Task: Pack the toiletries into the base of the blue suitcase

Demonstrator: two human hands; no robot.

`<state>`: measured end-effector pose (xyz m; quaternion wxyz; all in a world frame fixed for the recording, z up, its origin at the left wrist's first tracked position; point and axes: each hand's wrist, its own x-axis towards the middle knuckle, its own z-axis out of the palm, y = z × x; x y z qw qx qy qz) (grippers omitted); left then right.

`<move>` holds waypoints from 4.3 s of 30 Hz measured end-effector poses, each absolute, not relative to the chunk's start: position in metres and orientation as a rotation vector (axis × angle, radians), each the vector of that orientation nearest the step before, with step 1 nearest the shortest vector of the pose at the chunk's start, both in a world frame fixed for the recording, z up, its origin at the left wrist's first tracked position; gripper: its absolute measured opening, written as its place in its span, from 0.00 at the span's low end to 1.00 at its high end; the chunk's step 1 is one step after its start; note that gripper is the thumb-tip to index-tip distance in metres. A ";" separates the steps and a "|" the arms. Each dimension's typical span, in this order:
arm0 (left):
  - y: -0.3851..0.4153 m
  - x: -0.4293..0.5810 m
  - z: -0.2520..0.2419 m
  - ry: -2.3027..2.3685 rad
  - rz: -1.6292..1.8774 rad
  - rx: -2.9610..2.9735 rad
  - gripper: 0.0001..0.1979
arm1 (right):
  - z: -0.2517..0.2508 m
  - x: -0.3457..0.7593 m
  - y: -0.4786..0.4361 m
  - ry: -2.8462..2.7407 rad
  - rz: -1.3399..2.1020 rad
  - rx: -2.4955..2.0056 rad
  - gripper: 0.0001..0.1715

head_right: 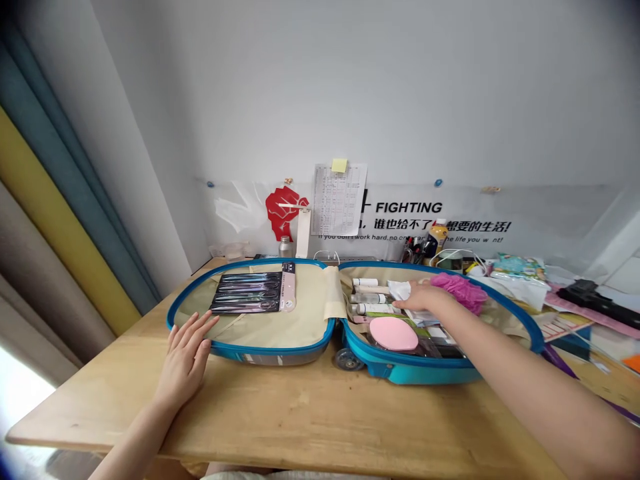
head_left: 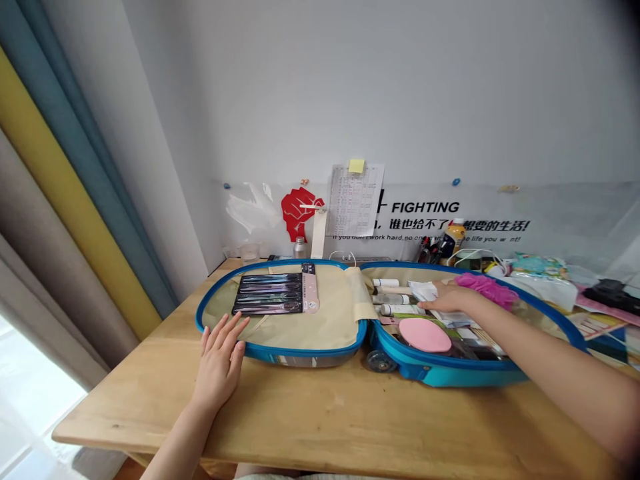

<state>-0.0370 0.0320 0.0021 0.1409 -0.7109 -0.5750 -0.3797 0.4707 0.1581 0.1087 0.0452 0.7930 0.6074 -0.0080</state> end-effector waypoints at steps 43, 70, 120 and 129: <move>0.034 -0.033 0.000 -1.636 -1.174 -1.979 0.28 | 0.082 0.111 0.148 2.957 -0.680 0.722 0.32; 0.034 -0.036 0.000 -1.659 -1.125 -2.009 0.26 | 0.170 0.243 0.152 2.894 -0.510 1.314 0.34; 0.035 -0.037 -0.001 -1.661 -1.139 -1.997 0.24 | 0.132 0.213 0.123 2.588 -0.399 1.256 0.41; 0.036 -0.036 -0.001 -1.628 -1.146 -1.994 0.24 | 0.115 0.207 0.123 2.696 -0.485 1.125 0.24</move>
